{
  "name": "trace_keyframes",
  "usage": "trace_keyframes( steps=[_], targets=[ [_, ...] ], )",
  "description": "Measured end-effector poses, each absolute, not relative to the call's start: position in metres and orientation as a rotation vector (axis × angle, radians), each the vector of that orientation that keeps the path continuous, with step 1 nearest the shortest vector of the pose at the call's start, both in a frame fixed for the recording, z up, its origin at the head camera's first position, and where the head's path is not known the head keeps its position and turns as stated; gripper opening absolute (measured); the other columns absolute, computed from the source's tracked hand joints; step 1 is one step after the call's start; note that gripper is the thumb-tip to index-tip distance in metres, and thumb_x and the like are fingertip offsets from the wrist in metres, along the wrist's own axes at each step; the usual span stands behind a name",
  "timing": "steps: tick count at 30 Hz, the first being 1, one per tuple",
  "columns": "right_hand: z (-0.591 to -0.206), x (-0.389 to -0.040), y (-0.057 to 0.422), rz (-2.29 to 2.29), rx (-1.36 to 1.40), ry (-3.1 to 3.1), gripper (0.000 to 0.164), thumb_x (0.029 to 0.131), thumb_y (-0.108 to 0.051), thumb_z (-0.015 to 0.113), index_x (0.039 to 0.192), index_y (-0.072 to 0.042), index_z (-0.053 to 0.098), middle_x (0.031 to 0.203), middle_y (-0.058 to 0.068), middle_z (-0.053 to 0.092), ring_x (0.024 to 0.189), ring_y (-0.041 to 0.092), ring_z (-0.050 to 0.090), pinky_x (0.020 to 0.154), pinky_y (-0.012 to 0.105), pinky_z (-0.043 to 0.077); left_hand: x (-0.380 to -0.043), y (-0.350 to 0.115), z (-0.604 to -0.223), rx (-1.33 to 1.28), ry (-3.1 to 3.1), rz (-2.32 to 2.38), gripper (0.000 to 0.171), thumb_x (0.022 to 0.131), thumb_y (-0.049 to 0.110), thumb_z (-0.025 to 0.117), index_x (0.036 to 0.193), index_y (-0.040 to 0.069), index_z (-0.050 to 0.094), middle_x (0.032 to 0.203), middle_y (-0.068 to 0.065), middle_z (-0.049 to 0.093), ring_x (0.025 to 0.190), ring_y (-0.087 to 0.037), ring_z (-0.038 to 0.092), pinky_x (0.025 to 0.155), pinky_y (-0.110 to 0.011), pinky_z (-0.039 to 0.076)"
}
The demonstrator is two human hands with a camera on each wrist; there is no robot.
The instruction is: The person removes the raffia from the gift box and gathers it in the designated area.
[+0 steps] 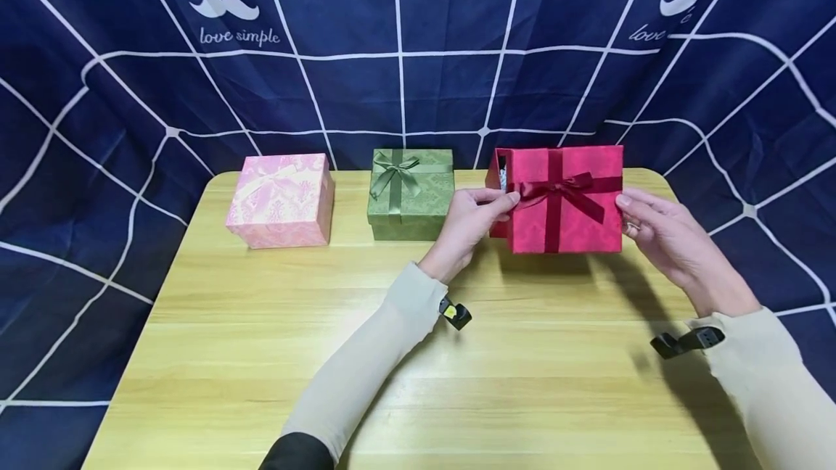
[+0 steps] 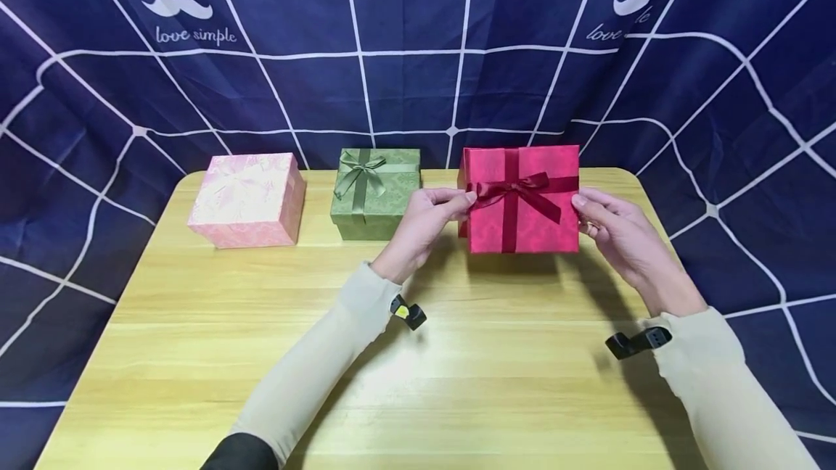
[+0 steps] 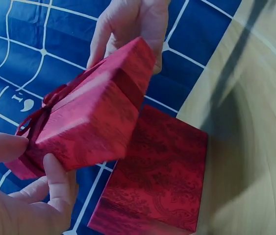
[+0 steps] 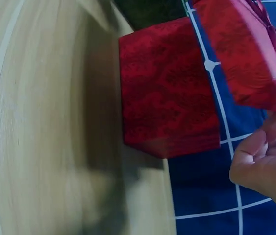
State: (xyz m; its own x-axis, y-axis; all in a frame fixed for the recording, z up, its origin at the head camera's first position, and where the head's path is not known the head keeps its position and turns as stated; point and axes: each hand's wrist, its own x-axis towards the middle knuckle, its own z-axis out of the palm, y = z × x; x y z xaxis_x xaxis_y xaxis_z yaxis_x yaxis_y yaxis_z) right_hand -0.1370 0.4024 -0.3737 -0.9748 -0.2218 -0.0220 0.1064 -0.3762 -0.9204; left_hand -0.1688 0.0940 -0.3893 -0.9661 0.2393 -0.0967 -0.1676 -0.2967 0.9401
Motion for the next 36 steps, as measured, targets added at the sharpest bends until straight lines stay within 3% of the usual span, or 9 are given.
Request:
trace_keyframes(
  steps=[5,12,15,20,23,26,28,32,36],
  targets=[
    [-0.370,-0.131,0.405,-2.390,-0.216,1.759,0.035,0.112,0.009,0.046,0.129,0.001,0.076,0.109,0.004,0.076,0.089,0.014,0.065,0.081,0.023,0.052,-0.166,0.091,-0.386,0.145,1.774,2.305,0.030,0.099,0.008,0.080,0.126,-0.006,0.078,0.102,0.002,0.076,0.084,-0.007,0.067,0.082,-0.027,0.057],
    [-0.366,-0.122,0.406,-2.299,-0.281,1.869,0.042,0.110,0.014,0.047,0.138,-0.005,0.073,0.098,0.009,0.079,0.089,0.014,0.071,0.079,0.022,0.056,-0.161,0.086,-0.384,0.243,1.671,2.271,0.047,0.105,0.007,0.073,0.149,-0.005,0.062,0.077,-0.008,0.074,0.056,-0.010,0.062,0.051,-0.022,0.048],
    [-0.364,-0.119,0.405,-2.237,-0.314,1.920,0.043,0.112,0.012,0.047,0.143,-0.006,0.069,0.099,0.013,0.080,0.089,0.015,0.072,0.079,0.022,0.056,-0.160,0.085,-0.383,0.296,1.604,2.261,0.052,0.108,0.008,0.069,0.157,-0.004,0.054,0.081,-0.017,0.078,0.053,-0.014,0.068,0.044,-0.023,0.048],
    [-0.361,-0.115,0.405,-2.122,-0.366,2.061,0.040,0.114,0.006,0.046,0.150,-0.004,0.062,0.111,0.015,0.081,0.097,0.017,0.071,0.083,0.023,0.052,-0.158,0.083,-0.382,0.392,1.589,2.258,0.055,0.110,0.004,0.065,0.162,-0.001,0.048,0.099,-0.024,0.079,0.073,-0.028,0.080,0.050,-0.029,0.057],
    [-0.362,-0.113,0.405,-2.138,-0.435,2.056,0.042,0.114,0.009,0.043,0.154,0.002,0.055,0.117,0.016,0.080,0.109,0.019,0.071,0.086,0.025,0.050,-0.156,0.082,-0.383,0.449,1.630,2.244,0.055,0.110,0.002,0.064,0.163,0.002,0.048,0.099,-0.023,0.080,0.079,-0.041,0.079,0.068,-0.032,0.064],
    [-0.363,-0.111,0.405,-2.195,-0.517,1.998,0.041,0.113,0.012,0.040,0.152,0.008,0.053,0.123,0.017,0.078,0.117,0.019,0.071,0.088,0.027,0.050,-0.153,0.079,-0.384,0.473,1.674,2.229,0.056,0.109,-0.001,0.065,0.163,0.004,0.050,0.090,-0.021,0.078,0.072,-0.039,0.078,0.091,-0.031,0.061],
    [-0.364,-0.111,0.405,-2.230,-0.541,1.948,0.040,0.113,0.013,0.037,0.149,0.010,0.054,0.124,0.017,0.077,0.118,0.021,0.072,0.090,0.027,0.052,-0.152,0.077,-0.385,0.460,1.661,2.234,0.056,0.108,-0.005,0.063,0.162,0.005,0.052,0.085,-0.022,0.075,0.066,-0.030,0.077,0.098,-0.034,0.059],
    [-0.364,-0.109,0.407,-2.274,-0.552,1.808,0.043,0.116,0.009,0.030,0.152,0.010,0.052,0.132,0.018,0.073,0.121,0.026,0.072,0.093,0.029,0.056,-0.148,0.074,-0.388,0.434,1.596,2.253,0.056,0.105,-0.012,0.054,0.159,0.005,0.056,0.081,-0.022,0.066,0.065,-0.022,0.075,0.087,-0.044,0.064],
    [-0.366,-0.107,0.408,-2.327,-0.594,1.588,0.048,0.118,0.003,0.019,0.159,0.010,0.046,0.145,0.019,0.066,0.122,0.029,0.071,0.095,0.035,0.058,-0.145,0.072,-0.391,0.428,1.542,2.283,0.044,0.111,-0.001,0.055,0.154,0.001,0.060,0.082,-0.017,0.066,0.069,-0.021,0.073,0.073,-0.049,0.066]
  ],
)
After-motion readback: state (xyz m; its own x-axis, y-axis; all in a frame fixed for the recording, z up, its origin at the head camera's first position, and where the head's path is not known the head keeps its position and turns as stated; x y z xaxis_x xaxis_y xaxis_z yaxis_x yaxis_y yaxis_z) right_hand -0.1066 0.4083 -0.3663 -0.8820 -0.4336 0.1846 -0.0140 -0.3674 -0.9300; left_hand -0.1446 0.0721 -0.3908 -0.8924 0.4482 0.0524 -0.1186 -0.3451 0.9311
